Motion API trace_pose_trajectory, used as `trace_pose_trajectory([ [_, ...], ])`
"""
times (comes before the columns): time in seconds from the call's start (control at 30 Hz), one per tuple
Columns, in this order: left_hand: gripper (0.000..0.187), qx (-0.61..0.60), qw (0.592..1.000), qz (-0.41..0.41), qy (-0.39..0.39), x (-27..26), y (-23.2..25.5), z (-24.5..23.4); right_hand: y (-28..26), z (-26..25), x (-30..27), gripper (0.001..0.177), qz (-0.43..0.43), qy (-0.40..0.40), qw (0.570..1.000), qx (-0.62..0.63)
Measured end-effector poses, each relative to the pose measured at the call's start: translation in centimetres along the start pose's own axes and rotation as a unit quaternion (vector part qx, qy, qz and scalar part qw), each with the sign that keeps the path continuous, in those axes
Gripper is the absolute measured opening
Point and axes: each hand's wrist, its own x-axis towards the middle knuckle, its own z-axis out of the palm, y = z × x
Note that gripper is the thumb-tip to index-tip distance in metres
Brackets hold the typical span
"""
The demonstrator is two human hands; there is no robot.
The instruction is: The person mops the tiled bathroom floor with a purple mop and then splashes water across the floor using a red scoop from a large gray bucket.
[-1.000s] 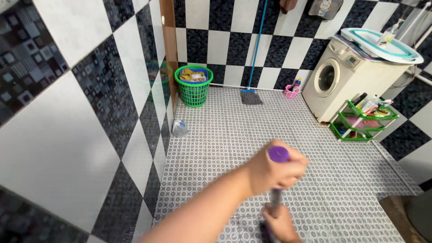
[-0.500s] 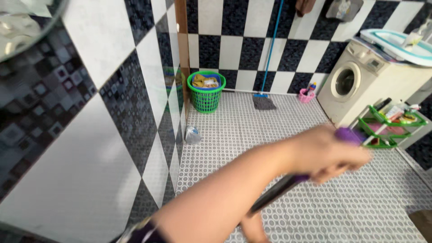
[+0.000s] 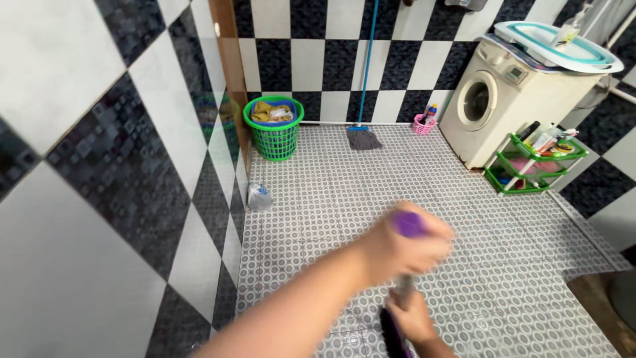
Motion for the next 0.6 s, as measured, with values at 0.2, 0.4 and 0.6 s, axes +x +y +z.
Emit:
trace_pose_trajectory([
  [0.2,0.030,0.009,0.999,-0.035,-0.028,-1.1,11.5,-5.4,-11.9,7.8,2.4,0.021,-0.001,-0.086,0.988,0.125],
  [0.4,0.023,0.091,0.980,-0.173,0.024,2.0,9.5,-5.8,-16.1,17.4,2.8,0.011,-0.041,-0.237,0.914,0.328],
  [0.6,0.022,0.101,0.984,-0.140,-0.042,4.9,4.0,-4.9,-8.9,14.3,6.3,0.016,-0.067,-0.156,0.960,0.224],
])
